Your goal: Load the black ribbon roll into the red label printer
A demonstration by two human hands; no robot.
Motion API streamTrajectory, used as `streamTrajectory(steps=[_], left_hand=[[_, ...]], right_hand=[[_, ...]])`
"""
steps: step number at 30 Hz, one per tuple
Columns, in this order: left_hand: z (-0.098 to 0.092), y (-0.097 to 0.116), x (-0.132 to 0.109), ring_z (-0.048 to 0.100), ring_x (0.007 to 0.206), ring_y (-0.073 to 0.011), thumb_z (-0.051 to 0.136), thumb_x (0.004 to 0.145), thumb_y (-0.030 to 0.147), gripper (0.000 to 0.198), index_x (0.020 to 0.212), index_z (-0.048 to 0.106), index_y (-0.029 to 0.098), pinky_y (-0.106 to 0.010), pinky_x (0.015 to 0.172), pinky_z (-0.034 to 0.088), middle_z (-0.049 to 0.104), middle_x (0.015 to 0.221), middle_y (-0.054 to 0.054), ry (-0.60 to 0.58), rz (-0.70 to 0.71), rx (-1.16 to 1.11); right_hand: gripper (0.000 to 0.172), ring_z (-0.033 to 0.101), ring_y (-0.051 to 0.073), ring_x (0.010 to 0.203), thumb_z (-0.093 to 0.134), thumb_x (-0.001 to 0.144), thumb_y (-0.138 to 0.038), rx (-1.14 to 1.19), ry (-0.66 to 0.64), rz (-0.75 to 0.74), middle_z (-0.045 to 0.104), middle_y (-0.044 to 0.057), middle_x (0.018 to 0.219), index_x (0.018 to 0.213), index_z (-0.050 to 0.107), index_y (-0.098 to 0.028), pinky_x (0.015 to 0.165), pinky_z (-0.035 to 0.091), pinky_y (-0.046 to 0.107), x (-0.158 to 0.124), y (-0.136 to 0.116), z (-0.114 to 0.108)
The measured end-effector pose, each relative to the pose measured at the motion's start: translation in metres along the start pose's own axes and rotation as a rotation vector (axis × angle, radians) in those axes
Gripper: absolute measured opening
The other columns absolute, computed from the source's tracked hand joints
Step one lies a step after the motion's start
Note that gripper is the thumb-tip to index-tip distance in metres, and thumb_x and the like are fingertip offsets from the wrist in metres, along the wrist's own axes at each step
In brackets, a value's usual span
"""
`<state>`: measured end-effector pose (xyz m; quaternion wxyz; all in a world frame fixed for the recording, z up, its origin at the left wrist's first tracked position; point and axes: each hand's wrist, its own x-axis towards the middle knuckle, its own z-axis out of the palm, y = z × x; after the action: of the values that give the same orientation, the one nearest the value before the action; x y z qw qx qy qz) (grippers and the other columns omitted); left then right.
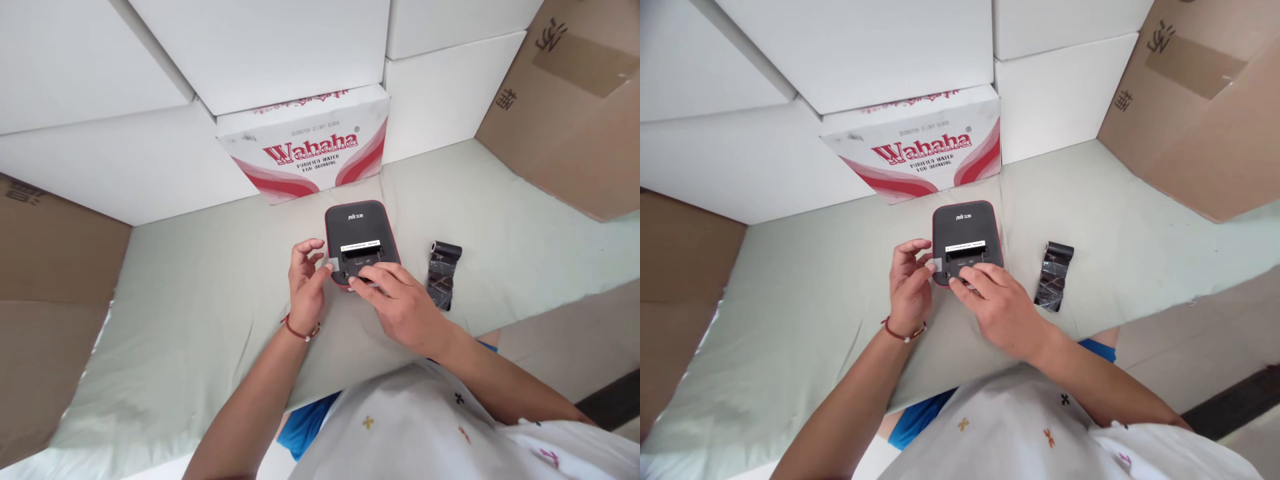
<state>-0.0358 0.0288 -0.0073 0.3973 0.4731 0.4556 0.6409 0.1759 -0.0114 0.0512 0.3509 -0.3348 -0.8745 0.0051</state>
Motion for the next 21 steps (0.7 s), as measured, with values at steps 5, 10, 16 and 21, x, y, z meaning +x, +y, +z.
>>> streamTrajectory(steps=[5, 10, 16, 21], left_hand=[[0.003, -0.010, 0.016, 0.055, 0.146, -0.0292, 0.093, 0.071, 0.037, 0.062, 0.129, 0.071, 0.035, -0.042, 0.120, 0.049, 0.064, 0.149, -0.003, -0.130, -0.173, -0.284], [0.007, -0.011, 0.018, 0.043, 0.162, -0.0296, 0.090, 0.067, 0.028, 0.080, 0.142, 0.064, 0.041, -0.045, 0.132, 0.041, 0.057, 0.164, 0.000, -0.197, -0.296, -0.424], [0.010, -0.014, 0.014, 0.047, 0.160, -0.0250, 0.088, 0.069, 0.022, 0.078, 0.138, 0.060, 0.045, -0.043, 0.133, 0.041, 0.058, 0.163, 0.004, -0.177, -0.325, -0.503], [0.012, -0.023, 0.006, 0.046, 0.161, -0.0276, 0.093, 0.077, 0.038, 0.062, 0.131, 0.063, 0.039, -0.047, 0.136, 0.038, 0.056, 0.164, 0.000, -0.182, -0.273, -0.483]], right_hand=[[0.038, 0.062, 0.026, 0.108, 0.052, 0.104, 0.000, 0.002, 0.020, 0.077, 0.078, 0.015, 0.115, 0.131, 0.077, -0.008, 0.096, 0.061, 0.040, 0.002, -0.009, 0.007], [0.038, 0.061, 0.025, 0.110, 0.052, 0.105, -0.001, 0.036, 0.029, 0.101, 0.076, 0.013, 0.114, 0.131, 0.077, -0.012, 0.097, 0.059, 0.039, 0.001, -0.010, 0.008], [0.035, 0.062, 0.024, 0.104, 0.053, 0.107, -0.003, 0.008, 0.034, 0.116, 0.078, 0.011, 0.111, 0.127, 0.079, -0.016, 0.089, 0.060, 0.040, 0.003, -0.012, 0.011], [0.035, 0.063, 0.025, 0.103, 0.053, 0.106, -0.004, 0.050, -0.027, 0.080, 0.080, 0.012, 0.107, 0.120, 0.082, -0.016, 0.089, 0.061, 0.039, 0.014, -0.003, -0.004]])
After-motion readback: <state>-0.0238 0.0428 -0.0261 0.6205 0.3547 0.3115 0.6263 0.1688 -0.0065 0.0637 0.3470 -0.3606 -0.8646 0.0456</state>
